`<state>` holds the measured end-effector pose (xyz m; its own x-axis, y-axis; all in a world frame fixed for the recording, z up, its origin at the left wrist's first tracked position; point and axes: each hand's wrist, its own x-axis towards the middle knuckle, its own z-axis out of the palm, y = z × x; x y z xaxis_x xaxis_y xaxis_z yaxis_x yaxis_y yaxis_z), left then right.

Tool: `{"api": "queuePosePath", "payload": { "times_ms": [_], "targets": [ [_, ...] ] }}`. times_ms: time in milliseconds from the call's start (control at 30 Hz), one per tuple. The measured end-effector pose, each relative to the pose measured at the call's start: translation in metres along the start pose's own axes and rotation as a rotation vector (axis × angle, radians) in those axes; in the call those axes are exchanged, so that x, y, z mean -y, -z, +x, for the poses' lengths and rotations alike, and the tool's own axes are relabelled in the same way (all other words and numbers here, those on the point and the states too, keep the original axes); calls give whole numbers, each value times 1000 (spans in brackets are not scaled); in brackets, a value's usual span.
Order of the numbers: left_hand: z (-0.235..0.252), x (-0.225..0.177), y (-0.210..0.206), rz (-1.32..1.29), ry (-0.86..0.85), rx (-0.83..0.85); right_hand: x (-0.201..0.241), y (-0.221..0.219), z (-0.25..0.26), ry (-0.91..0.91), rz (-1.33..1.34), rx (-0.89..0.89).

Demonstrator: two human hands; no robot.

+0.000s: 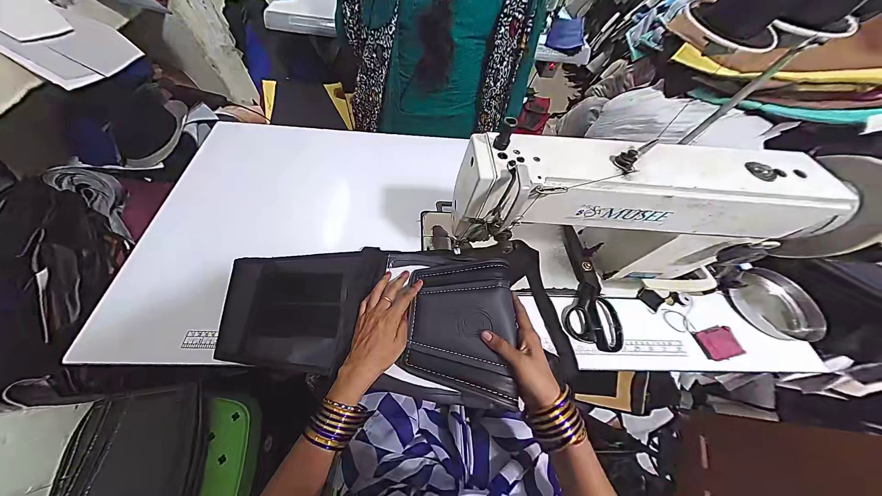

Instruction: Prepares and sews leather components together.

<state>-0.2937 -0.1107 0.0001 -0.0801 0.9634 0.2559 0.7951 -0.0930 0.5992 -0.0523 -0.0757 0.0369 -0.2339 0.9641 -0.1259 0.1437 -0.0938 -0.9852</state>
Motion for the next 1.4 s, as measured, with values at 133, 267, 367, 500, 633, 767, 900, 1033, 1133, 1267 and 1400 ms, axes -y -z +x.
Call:
{"api": "queuePosePath", "payload": {
  "times_ms": [133, 267, 367, 500, 633, 767, 900, 1033, 1133, 1267, 1400],
  "targets": [
    [3, 4, 5, -71, 69, 42, 5, 61, -3, 8, 26, -74],
    [18, -22, 9, 12, 16, 154, 3, 124, 3, -4, -54, -153],
    [48, -42, -6, 72, -89, 298, -1, 134, 13, -10, -33, -120],
    [71, -32, -34, 122, -179, 339, -1, 133, 23, -6, -11, -76],
    [62, -22, -40, 176, -198, 300, -1, 133, 27, 6, -28, -34],
    [64, -22, -37, 152, -179, 312, 4, 132, 31, 45, -43, -28],
    [63, -22, -38, 129, -177, 299, 3, 130, 34, 19, -73, -32],
    [67, -24, -39, 116, -159, 261, 0, 129, 37, 13, -99, -41],
    [69, -24, -41, 140, -151, 233, 2, 127, 37, 6, -120, -29],
    [77, -20, -43, 176, -193, 188, 5, 126, 38, -29, -116, -37],
    [79, -19, -41, 187, -210, 198, 9, 124, 40, -47, -130, -41]
  ]
}}
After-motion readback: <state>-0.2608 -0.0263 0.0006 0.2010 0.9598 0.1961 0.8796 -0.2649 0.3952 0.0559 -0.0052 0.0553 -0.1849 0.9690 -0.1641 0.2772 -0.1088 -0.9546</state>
